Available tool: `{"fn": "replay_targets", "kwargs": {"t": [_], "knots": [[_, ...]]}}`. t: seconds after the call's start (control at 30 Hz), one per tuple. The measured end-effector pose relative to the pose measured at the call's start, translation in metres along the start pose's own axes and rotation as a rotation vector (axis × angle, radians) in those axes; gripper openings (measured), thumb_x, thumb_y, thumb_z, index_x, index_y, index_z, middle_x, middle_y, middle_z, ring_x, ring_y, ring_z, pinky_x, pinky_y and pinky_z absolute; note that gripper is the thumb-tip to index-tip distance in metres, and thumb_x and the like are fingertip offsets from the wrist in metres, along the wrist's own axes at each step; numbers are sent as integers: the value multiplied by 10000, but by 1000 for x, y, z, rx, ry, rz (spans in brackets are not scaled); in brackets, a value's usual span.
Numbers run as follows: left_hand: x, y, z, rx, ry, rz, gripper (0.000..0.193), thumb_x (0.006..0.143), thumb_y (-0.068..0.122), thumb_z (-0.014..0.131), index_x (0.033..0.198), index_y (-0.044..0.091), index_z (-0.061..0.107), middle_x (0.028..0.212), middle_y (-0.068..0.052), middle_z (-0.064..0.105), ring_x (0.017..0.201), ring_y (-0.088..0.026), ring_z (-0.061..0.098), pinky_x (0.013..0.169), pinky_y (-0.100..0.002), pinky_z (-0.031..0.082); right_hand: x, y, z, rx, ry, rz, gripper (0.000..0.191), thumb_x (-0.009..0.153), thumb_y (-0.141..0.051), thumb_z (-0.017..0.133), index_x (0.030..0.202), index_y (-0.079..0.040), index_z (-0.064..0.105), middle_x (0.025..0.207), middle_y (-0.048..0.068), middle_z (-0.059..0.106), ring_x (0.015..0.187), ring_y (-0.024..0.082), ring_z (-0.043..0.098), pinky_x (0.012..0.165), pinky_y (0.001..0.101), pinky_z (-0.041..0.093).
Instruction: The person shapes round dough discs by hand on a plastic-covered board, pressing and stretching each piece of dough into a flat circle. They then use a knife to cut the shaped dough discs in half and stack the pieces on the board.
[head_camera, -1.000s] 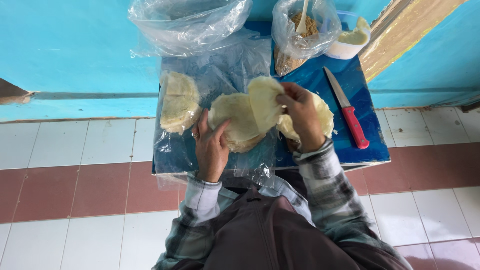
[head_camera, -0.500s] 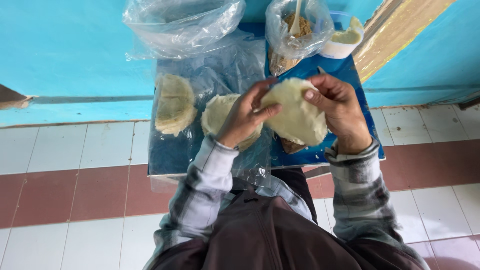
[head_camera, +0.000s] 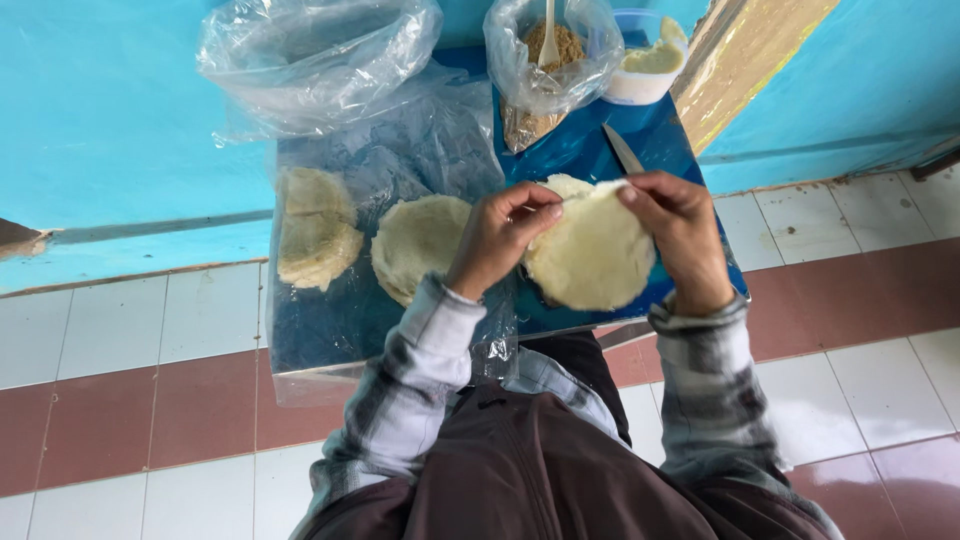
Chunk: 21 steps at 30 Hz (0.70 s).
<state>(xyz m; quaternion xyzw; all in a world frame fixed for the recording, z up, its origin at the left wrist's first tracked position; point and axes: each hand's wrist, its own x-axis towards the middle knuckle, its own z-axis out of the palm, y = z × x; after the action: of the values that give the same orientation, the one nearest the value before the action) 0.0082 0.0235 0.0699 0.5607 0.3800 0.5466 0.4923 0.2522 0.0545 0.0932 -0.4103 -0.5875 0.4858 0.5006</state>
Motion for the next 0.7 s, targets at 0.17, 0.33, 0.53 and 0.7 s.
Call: {"fn": "replay_targets", "kwargs": {"t": [0.17, 0.33, 0.53, 0.7], "knots": [[6, 1, -6, -316, -90, -255, 247, 930, 113, 722, 1170, 57, 719, 1033, -11, 761, 885, -73, 703, 777, -245, 582, 19, -2, 19, 25, 14, -22, 125, 984, -96, 753, 1077, -15, 743, 947, 8, 738, 834, 61, 646, 753, 212, 530], [-15, 12, 1, -410, 81, -195, 265, 950, 95, 718, 1208, 41, 693, 1061, -35, 740, 901, -87, 690, 780, -255, 580, -17, -13, 47, -530, 210, -486, 310, 899, -105, 881, 1076, -21, 639, 1026, 55, 610, 872, 120, 605, 753, 249, 511], [-40, 35, 14, -297, 238, 28, 260, 974, 83, 730, 1212, 0, 667, 1088, -59, 730, 954, -107, 693, 843, -272, 589, -53, -16, 82, -333, -91, -346, 314, 837, -136, 879, 987, -43, 619, 959, 27, 623, 826, 102, 641, 661, 247, 553], [-55, 48, 4, -259, 167, 18, 308, 954, 90, 736, 1239, 12, 646, 1059, -48, 718, 948, -104, 692, 865, -261, 586, -53, -9, 84, 55, -200, -60, 161, 932, -98, 764, 1029, -28, 656, 963, 11, 681, 756, 64, 662, 612, 238, 560]]}}
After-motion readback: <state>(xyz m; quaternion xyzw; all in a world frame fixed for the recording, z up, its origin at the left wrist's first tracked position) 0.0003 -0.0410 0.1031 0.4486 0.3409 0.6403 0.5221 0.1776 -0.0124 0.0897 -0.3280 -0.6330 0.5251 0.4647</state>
